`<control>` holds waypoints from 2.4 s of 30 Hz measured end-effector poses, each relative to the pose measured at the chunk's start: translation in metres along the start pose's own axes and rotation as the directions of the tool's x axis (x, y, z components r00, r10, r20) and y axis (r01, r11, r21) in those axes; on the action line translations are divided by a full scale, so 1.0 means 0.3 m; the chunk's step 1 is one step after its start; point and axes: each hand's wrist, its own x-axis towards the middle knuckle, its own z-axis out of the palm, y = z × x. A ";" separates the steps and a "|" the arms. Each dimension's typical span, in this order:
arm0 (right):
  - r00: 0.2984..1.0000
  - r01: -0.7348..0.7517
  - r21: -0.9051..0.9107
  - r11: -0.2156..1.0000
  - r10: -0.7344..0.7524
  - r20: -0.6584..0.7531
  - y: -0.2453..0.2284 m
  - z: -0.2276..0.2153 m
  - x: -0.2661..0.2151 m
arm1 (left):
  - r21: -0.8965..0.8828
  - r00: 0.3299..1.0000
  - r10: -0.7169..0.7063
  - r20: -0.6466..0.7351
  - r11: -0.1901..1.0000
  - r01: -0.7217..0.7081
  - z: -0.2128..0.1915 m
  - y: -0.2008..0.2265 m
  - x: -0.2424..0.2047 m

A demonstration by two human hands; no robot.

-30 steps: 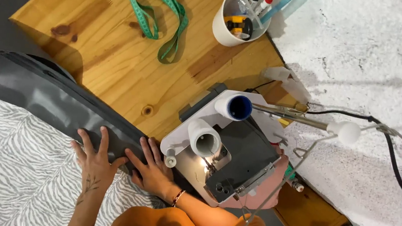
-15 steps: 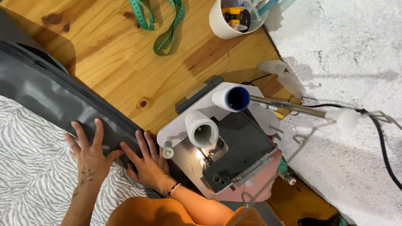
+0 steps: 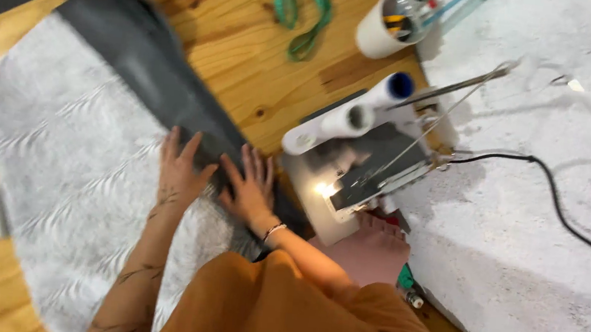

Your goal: Aligning multiple layers of fabric and securing them with pins at a sewing workstation.

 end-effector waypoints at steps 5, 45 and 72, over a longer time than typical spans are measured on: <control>1.000 -0.001 -0.125 0.992 0.003 0.014 0.008 0.057 -0.021 | -0.019 0.977 0.081 -0.197 0.996 -0.086 -0.052 -0.067 -0.276; 0.598 -0.379 0.768 0.517 0.770 -0.223 0.042 -0.089 -0.609 | -0.247 0.896 0.025 -0.443 0.957 -0.149 -0.061 -0.644 -1.171; 0.955 -0.225 0.961 0.163 0.233 0.184 -0.937 -0.189 -0.510 | -0.816 0.988 -0.022 -0.151 0.567 -0.112 -0.214 -0.315 -1.138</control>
